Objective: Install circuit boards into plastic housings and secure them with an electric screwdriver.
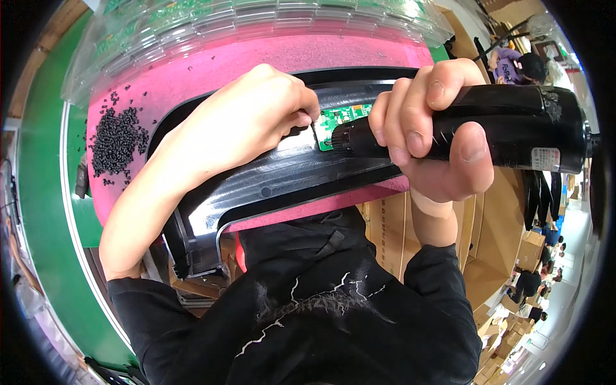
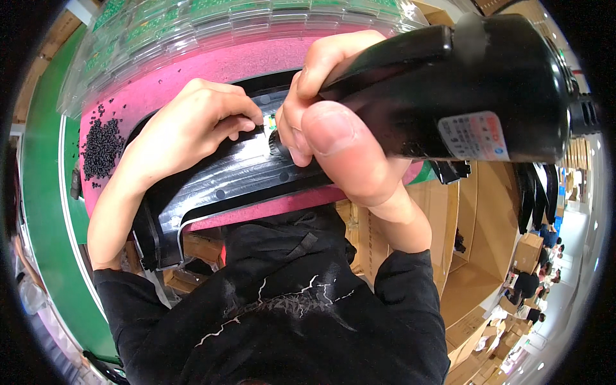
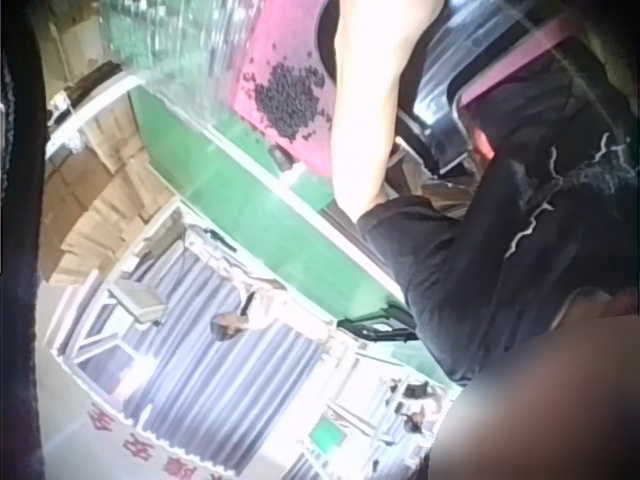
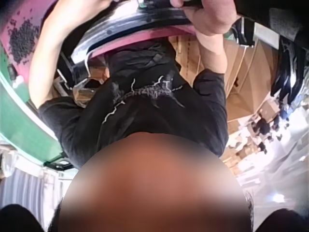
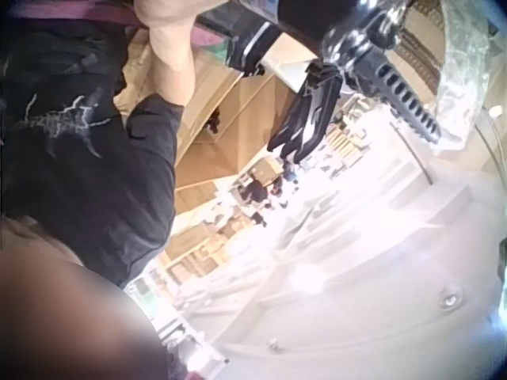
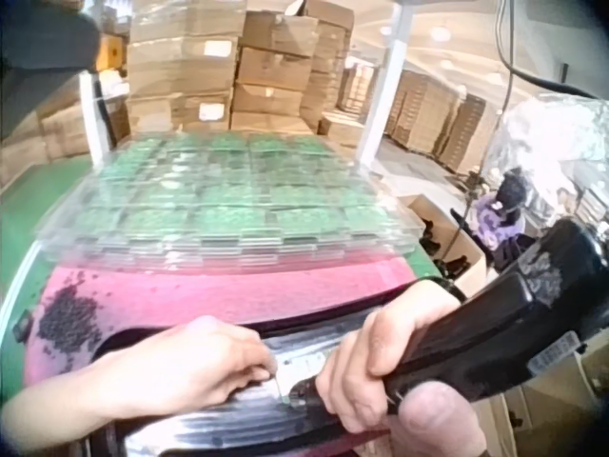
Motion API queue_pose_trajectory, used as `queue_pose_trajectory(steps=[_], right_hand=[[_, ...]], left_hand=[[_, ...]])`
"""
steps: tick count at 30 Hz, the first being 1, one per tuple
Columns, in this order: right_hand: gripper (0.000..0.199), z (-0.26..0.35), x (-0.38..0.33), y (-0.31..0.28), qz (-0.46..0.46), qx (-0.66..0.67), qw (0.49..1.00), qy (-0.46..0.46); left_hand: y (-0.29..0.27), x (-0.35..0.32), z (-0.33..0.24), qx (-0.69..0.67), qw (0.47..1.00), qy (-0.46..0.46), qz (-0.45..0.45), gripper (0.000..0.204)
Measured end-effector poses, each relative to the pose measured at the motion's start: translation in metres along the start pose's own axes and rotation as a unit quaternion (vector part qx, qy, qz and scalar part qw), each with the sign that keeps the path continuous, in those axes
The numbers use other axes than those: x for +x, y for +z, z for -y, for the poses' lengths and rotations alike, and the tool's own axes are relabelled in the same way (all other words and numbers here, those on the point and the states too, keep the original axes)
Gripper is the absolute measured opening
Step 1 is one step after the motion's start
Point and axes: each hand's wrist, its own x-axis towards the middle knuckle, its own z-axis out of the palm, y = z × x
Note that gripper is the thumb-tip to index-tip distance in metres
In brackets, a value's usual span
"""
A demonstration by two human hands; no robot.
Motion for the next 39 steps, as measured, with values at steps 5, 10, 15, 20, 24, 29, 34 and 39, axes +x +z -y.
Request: queue_pose_trajectory(steps=[5, 10, 15, 20, 24, 29, 34, 39], right_hand=[[0.032, -0.003, 0.012, 0.007, 0.035, -0.034, 0.998, 0.038], [0.035, -0.01, 0.02, 0.01, 0.026, -0.043, 0.997, 0.062], [0.046, -0.007, 0.012, 0.019, 0.036, -0.07, 0.996, 0.047], [0.024, -0.003, 0.007, 0.013, 0.044, -0.051, 0.995, 0.074], [0.04, -0.001, 0.01, 0.017, 0.028, -0.082, 0.996, 0.027], [0.037, 0.012, 0.009, 0.007, 0.002, 0.051, 0.997, -0.056], [0.039, 0.029, 0.015, -0.015, 0.106, 0.078, 0.987, -0.093], [0.042, 0.047, 0.006, -0.017, 0.1, 0.065, 0.988, -0.097]], left_hand=[[-0.001, 0.0, -0.004, -0.008, 0.999, -0.039, -0.018, 0.012], [0.007, -0.003, -0.004, 0.018, 0.998, -0.024, -0.057, 0.017], [0.004, -0.007, -0.005, 0.012, 0.996, -0.077, 0.039, 0.015], [0.003, -0.007, -0.009, 0.048, 0.996, -0.053, 0.051, 0.017], [0.002, -0.008, -0.012, 0.057, 0.994, -0.054, 0.074, 0.02], [0.001, -0.003, -0.015, 0.042, 0.992, -0.045, 0.113, 0.021], [0.001, -0.001, -0.02, -0.014, 0.999, 0.041, -0.007, 0.018], [0.003, 0.0, -0.024, -0.058, 0.995, 0.05, -0.065, 0.012]])
